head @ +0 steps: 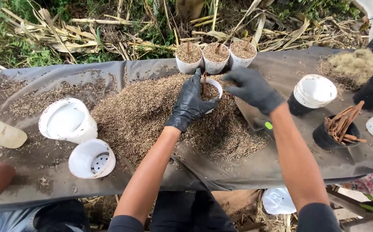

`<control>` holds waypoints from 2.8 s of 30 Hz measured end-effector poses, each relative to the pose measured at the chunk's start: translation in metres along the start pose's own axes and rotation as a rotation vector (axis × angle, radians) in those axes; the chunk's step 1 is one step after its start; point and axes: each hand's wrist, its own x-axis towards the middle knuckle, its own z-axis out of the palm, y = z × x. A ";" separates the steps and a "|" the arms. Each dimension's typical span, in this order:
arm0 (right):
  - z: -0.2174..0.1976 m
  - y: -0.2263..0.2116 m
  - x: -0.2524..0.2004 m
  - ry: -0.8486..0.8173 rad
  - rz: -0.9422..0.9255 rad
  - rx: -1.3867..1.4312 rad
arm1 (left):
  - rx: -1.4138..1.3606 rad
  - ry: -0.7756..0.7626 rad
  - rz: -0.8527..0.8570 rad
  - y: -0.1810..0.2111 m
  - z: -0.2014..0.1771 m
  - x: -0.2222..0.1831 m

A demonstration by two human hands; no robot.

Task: Filling small plastic pots with soil substrate using hands and a trowel

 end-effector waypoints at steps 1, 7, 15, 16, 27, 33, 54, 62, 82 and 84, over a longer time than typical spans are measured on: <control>0.014 0.010 0.009 0.003 0.000 0.000 | 0.002 -0.001 0.002 -0.006 0.005 0.002; 0.041 0.014 0.029 0.054 -0.089 0.115 | -0.027 -0.111 -0.093 0.001 0.000 0.004; 0.049 -0.020 0.002 0.136 -0.290 -0.062 | -0.017 -0.067 -0.020 -0.007 0.005 -0.001; 0.048 -0.014 0.001 0.139 -0.293 -0.063 | -0.015 -0.064 -0.017 -0.003 0.000 -0.001; 0.087 0.016 -0.020 0.103 -0.085 -0.459 | -0.016 -0.014 0.039 -0.020 0.006 -0.002; 0.099 0.017 -0.026 0.209 -0.104 -0.283 | -0.168 0.032 -0.077 0.063 -0.047 -0.035; 0.062 -0.018 -0.015 0.287 -0.301 -0.044 | 0.361 0.207 0.355 -0.005 -0.026 -0.034; 0.094 0.028 0.001 0.253 -0.387 -0.305 | 0.494 0.255 0.552 -0.030 -0.013 -0.048; 0.089 0.053 -0.013 0.153 -0.120 -0.287 | 0.608 0.001 0.464 -0.029 -0.050 -0.015; 0.094 0.046 -0.015 0.094 -0.163 -0.384 | 0.402 -0.106 0.449 -0.049 -0.042 -0.002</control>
